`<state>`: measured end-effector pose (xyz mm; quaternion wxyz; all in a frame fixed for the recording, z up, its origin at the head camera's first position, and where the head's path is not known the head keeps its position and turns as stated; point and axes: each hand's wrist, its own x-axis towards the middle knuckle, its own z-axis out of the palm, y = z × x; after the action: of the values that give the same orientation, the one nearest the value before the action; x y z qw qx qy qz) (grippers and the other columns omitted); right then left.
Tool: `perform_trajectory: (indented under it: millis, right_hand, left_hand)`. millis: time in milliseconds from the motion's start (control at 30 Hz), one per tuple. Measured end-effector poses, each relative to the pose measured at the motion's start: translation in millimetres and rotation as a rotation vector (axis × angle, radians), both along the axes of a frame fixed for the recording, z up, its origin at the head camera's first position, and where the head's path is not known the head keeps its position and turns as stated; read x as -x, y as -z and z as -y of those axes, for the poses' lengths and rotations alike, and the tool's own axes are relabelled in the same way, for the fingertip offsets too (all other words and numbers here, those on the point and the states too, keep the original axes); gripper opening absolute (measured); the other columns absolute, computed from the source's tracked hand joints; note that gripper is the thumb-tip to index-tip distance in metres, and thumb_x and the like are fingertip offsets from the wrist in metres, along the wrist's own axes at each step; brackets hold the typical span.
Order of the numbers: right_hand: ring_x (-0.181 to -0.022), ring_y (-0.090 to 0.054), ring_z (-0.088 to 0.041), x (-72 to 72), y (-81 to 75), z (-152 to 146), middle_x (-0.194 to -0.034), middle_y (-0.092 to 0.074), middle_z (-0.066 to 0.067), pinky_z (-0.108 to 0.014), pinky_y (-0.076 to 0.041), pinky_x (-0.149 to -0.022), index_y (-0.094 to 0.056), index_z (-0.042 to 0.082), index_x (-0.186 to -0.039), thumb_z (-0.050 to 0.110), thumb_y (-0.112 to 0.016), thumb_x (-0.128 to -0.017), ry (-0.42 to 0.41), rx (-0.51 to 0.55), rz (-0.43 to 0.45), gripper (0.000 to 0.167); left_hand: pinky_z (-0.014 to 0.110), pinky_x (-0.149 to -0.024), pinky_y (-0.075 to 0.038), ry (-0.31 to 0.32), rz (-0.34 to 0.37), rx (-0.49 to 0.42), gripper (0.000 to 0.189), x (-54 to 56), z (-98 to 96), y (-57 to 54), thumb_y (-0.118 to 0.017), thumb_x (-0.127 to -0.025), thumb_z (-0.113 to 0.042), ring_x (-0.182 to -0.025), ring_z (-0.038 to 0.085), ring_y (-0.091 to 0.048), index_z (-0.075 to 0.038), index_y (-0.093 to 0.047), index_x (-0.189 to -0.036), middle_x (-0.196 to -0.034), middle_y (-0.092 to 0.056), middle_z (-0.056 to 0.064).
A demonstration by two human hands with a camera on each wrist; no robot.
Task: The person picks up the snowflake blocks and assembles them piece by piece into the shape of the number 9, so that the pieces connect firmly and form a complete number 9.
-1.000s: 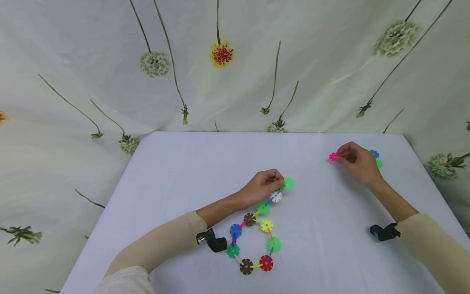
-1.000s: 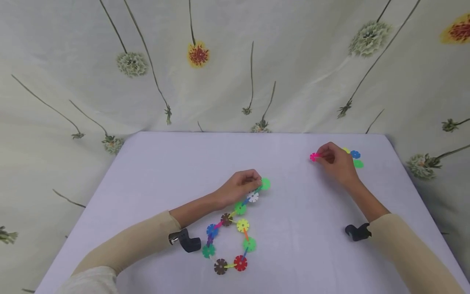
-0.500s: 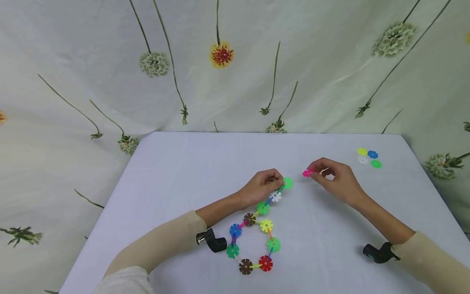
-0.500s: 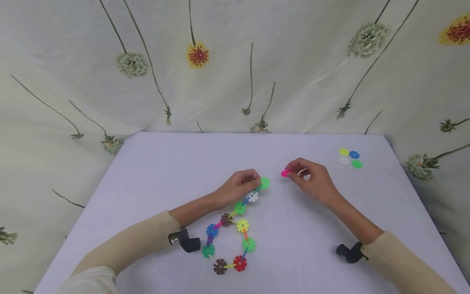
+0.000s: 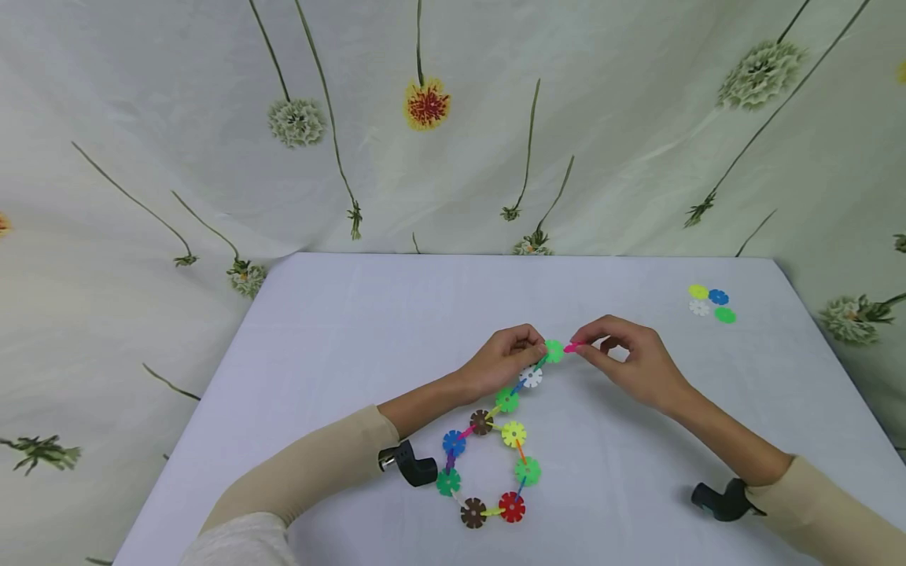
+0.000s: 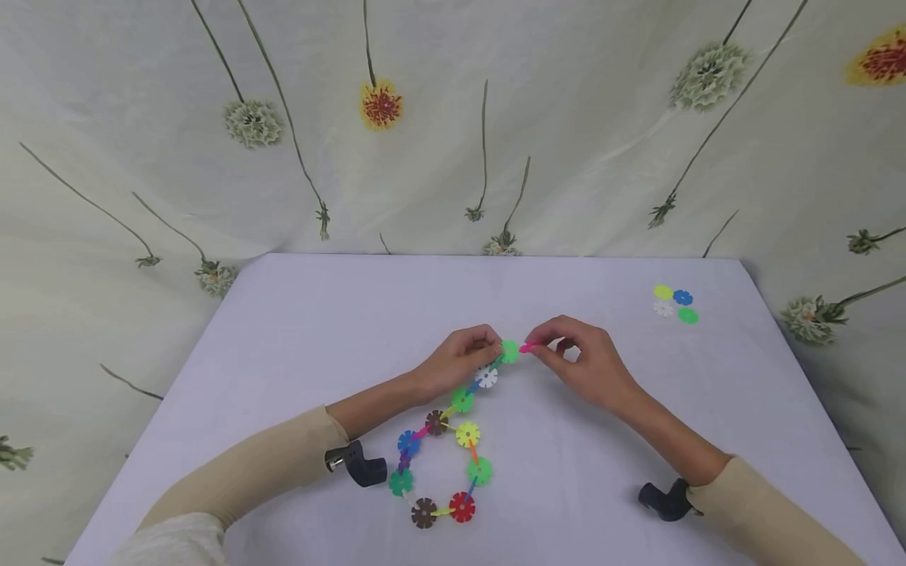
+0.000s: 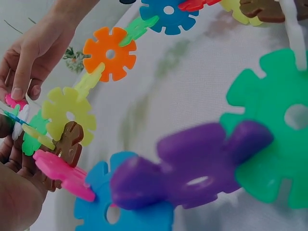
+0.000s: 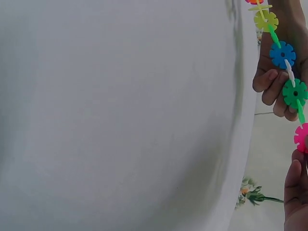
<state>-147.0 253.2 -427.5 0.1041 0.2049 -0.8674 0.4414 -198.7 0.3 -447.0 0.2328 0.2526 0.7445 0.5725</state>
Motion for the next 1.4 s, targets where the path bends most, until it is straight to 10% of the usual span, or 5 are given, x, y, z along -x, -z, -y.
perform_trajectory:
  millis: [533, 1067, 1400]
  right_hand:
    - [-0.08, -0.064, -0.003, -1.3, 5.1, 14.0, -0.094, -0.079, 0.002, -0.011, -0.051, -0.074, -0.081, 0.016, -0.102, -0.008, -0.085, -0.085, -0.03, -0.078, -0.218, 0.03]
    - [-0.091, -0.071, -0.008, 2.6, 2.3, 6.5, -0.106, -0.08, 0.003, -0.018, -0.058, -0.079, -0.08, 0.015, -0.112, -0.005, -0.085, -0.087, -0.048, -0.057, -0.106, 0.032]
    - [-0.099, -0.066, -0.016, 11.2, 10.0, -57.6, -0.116, -0.077, -0.011, -0.01, -0.054, -0.081, -0.075, 0.01, -0.124, 0.005, -0.082, -0.094, 0.142, -0.161, 0.006, 0.031]
  left_hand:
    - [0.021, -0.082, -0.047, -0.001, 0.019, -0.027, 0.022, -1.1, -1.1, 8.5, -0.054, -0.112, -0.019, -0.083, 0.009, -0.056, -0.001, -0.066, -0.116, -0.096, -0.067, 0.007]
    - [0.021, -0.082, -0.047, 0.03, -0.01, -0.008, 0.02, 2.4, -3.1, 1.4, -0.055, -0.112, -0.018, -0.083, 0.01, -0.055, -0.002, -0.065, -0.115, -0.094, -0.063, 0.0]
    - [0.021, -0.083, -0.047, -0.012, -0.007, 0.042, 0.018, 6.8, -1.1, 1.2, -0.056, -0.112, -0.019, -0.085, 0.01, -0.055, -0.006, -0.066, -0.117, -0.095, -0.063, -0.003]
